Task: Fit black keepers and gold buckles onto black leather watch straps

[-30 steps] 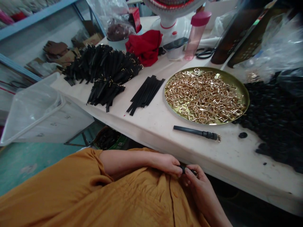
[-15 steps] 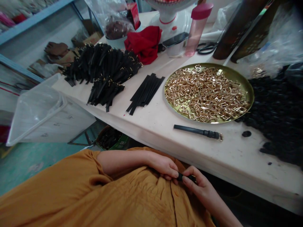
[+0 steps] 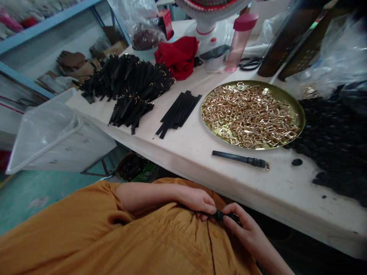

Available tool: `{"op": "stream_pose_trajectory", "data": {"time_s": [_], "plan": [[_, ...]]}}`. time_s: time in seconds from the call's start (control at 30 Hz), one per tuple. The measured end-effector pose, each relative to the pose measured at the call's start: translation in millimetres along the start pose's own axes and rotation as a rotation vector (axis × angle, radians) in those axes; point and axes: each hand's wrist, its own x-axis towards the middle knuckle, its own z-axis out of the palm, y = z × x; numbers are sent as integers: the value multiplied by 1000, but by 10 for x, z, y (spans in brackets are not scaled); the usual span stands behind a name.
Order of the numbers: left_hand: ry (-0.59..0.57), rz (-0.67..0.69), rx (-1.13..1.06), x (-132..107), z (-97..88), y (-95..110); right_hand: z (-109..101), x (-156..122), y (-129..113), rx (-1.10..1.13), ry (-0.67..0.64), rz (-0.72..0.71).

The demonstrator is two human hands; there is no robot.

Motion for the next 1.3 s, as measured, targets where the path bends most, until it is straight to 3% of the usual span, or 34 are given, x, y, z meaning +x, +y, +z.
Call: {"op": "stream_pose_trajectory", "data": {"time_s": [0.17, 0.3, 0.47, 0.7, 0.93, 1.17, 1.3], "plan": [[31, -13, -14, 22, 59, -40, 11, -3, 1, -1, -48, -25], [83, 30, 2, 48, 46, -66, 46, 22, 49, 42, 26, 27], [56, 46, 49, 29, 29, -47, 37, 31, 54, -17, 113, -27], [63, 43, -22, 2, 41, -38, -21, 23, 42, -53, 81, -88], [50, 52, -42, 13, 7, -41, 7, 34, 46, -29, 140, -89], [133, 15, 152, 22, 67, -21, -24, 46, 80, 54, -52, 79], [126, -12, 299, 56, 83, -28, -23, 64, 128, -13, -117, 61]]}}
